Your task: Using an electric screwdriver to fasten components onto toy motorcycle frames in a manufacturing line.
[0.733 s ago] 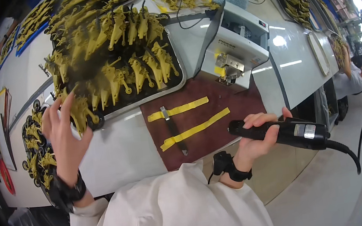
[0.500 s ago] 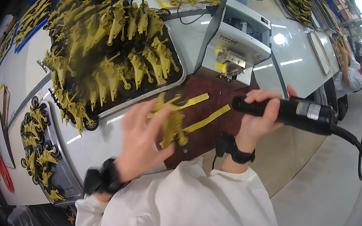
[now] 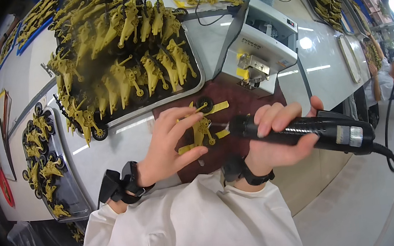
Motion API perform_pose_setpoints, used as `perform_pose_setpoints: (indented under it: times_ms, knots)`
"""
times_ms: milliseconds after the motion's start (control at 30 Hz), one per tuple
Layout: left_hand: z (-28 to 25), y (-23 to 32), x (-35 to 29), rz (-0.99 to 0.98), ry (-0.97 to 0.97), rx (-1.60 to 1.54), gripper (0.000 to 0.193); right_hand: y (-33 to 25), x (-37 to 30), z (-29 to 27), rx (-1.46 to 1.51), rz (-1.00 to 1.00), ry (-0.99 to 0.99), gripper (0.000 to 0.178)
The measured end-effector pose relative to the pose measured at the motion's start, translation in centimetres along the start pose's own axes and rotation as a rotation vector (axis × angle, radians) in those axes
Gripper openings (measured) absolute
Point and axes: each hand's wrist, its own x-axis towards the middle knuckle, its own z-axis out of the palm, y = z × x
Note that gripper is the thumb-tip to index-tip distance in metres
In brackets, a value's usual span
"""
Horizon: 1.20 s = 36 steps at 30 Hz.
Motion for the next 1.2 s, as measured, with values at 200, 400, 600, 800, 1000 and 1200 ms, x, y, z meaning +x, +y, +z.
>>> perform_pose_setpoints:
  times_ms: [200,400,600,800,1000,1200]
  knots:
    - [-0.3,0.9,-0.4,-0.027,-0.016,-0.355,0.012,-0.9,-0.1,0.5,0.397,0.134,-0.202,0.061]
    - [-0.6,1.2,-0.6,-0.072,-0.054,-0.417,0.009,-1.1,-0.1,1.6,0.468,0.142,-0.017,0.057]
    - [-0.3,3.7,0.6,-0.278,0.000,-1.001,0.018,-0.6,-0.6,4.4,0.424,0.038,0.035,0.057]
    - [0.2,4.1,0.4,-0.472,-0.011,-1.085,0.020,-0.6,-1.2,5.8,0.212,-0.071,0.080,0.050]
    - [1.7,3.5,0.4,-0.653,0.153,-1.258,0.017,0.7,-2.3,5.2,0.052,-0.253,0.031,0.065]
    - [2.8,3.6,0.6,-0.627,0.123,-1.022,0.015,0.2,-1.6,4.6,0.012,-0.208,0.071,0.058]
